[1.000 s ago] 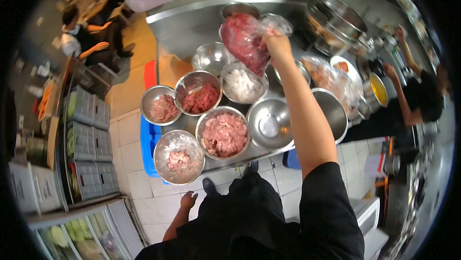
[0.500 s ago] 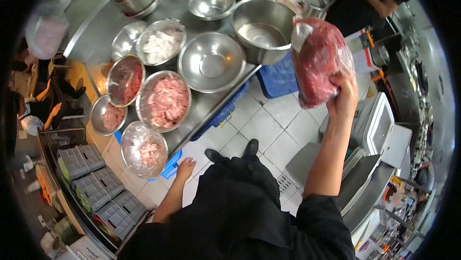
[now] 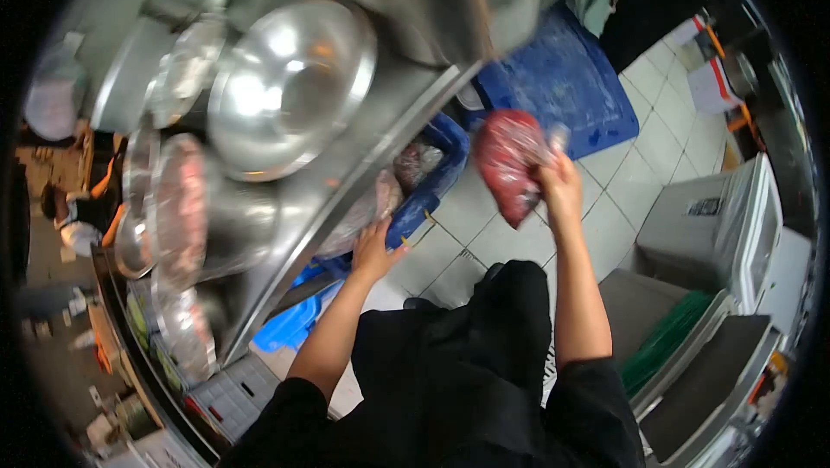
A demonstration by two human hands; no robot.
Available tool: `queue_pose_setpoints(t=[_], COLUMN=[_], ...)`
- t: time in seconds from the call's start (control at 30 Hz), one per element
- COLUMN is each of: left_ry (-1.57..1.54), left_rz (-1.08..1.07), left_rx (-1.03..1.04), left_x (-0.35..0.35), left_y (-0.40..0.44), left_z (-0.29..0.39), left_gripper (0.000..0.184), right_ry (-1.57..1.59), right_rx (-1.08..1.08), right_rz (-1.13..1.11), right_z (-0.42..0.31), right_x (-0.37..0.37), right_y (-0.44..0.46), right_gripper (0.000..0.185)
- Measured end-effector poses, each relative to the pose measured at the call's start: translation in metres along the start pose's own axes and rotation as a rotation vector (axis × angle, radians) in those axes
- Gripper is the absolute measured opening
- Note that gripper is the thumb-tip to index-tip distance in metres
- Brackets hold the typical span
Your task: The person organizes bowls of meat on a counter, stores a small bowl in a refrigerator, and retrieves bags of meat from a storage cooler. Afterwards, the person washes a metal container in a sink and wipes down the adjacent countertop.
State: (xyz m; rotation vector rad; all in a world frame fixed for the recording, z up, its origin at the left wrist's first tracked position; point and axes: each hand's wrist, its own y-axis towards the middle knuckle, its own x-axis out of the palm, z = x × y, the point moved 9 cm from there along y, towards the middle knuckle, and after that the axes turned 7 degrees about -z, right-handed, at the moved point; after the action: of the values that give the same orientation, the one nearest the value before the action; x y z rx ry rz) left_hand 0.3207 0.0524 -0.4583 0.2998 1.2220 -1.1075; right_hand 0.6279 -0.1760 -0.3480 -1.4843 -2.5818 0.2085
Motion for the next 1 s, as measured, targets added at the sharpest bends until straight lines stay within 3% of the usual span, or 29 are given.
queue_pose_setpoints(t=[0.17, 0.33, 0.4, 0.53, 0.6, 0.67, 0.73, 0.87, 1.0], left_ry=[0.152, 0.105, 0.112, 0.148, 0.151, 0.210, 0.235, 0.249, 0.301], left_rz=[0.355, 0.428, 0.430, 0.496, 0.513, 0.495, 0.535, 0.557, 0.569], left_rx=[0.073, 0.102, 0.060, 0.087, 0.070, 0.037, 0.041, 0.077, 0.072], left_x=[0.028, 0.034, 0.035, 0.032, 0.031, 0.034, 0.030, 0.030, 0.029], left_y=[0.001, -0.006, -0.008, -0.011, -0.011, -0.008, -0.008, -0.009, -0.006], left_z=[0.003, -0.001, -0.002, 0.004, 0.004, 0.004, 0.005, 0.006, 0.005], left_gripper=[0.072, 0.067, 0.067, 0.068, 0.069, 0.069, 0.069, 0.074, 0.076], right_ry=[-0.137, -0.197, -0.282, -0.402, -0.675, -0.724, -0.815, -1.020, -1.119], right_rx=[-0.174, -0.269, -0.403, -0.378, -0.533, -0.760, -0.793, -0.711, -0.675], right_rz=[-0.156, -0.208, -0.140, -0.191, -0.185, -0.337, -0.338, -0.550, -0.667], right_z=[0.074, 0.100, 0.089, 0.078, 0.072, 0.079, 0.078, 0.116, 0.150], right_x=[0.088, 0.169, 0.190, 0.232, 0.265, 0.310, 0.346, 0.424, 0.459], right_y=[0.069, 0.129, 0.145, 0.176, 0.199, 0.228, 0.240, 0.263, 0.262], right_gripper=[0.015, 0.021, 0.027, 0.030, 0.030, 0.041, 0.039, 0.037, 0.035])
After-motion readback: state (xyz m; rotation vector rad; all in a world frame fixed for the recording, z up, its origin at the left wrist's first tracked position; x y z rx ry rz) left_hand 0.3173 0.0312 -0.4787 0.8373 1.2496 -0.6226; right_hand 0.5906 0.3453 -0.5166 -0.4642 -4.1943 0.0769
